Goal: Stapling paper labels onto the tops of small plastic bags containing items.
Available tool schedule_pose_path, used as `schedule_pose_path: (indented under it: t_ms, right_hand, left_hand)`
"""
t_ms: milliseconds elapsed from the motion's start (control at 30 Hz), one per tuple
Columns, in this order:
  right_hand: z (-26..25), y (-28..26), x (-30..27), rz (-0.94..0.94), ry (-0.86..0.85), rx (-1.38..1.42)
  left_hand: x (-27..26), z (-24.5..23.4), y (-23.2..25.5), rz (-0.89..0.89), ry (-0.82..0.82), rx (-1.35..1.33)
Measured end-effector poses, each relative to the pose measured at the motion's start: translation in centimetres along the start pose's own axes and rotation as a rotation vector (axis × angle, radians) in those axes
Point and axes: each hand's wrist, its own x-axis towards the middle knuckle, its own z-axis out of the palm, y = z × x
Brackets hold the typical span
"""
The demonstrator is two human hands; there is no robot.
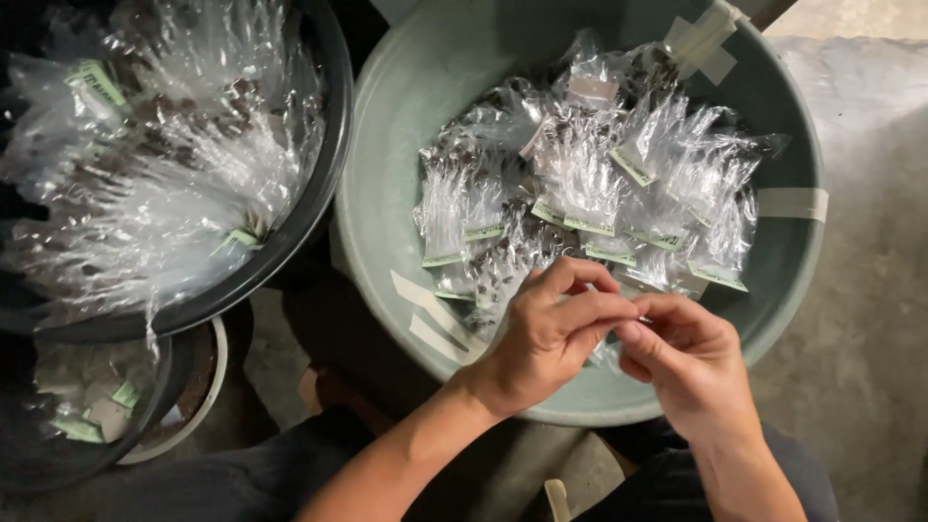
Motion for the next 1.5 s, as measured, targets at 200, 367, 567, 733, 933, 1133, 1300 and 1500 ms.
schedule_pose_path:
  t_ms: [200, 367, 567, 733, 933, 1133, 1300, 1500]
  right_hand:
    - [-1.0, 0.3, -0.6, 0.213, 0.078, 0.313]
    - [1.2, -1.7, -1.2, 0.075, -0.005, 0.145]
    - [2.6, -1.6, -1.6, 0.165, -0.164, 0.300]
    - [1.6, -1.2, -1.1, 0.127, 0.038, 0.028]
    - [1.9, -1.1, -0.3, -0.093, 0.113, -0.349]
    - [3.7, -0.5, 1.4, -0.532, 0.074, -0.822]
    - [3.8, 1.4, 2.5, -0.639, 0.142, -0.928]
    - [3.3, 1.9, 2.1, -0.609, 0.118, -1.095]
  left_hand:
    - [2.1, -0.8, -2.8, -0.251, -0.221, -0.461]
    - [3.9, 1.7, -11.1, -0.456, -0.315, -0.409]
    - [2.1, 8.3, -21.8, -0.294, -0.485, 0.959]
    - [5.0, 5.0, -18.4, -0.192, -0.169, 0.766]
    - [5.6, -3.1, -9.1, -0.265, 0.041, 0.357]
    - [1.7, -3.8, -3.4, -0.778, -0.233, -0.115]
    - [-1.1, -1.6, -4.9, -0.637, -0.118, -0.296]
    - [-1.4, -1.8, -4.7, -0.588, -0.139, -0.245]
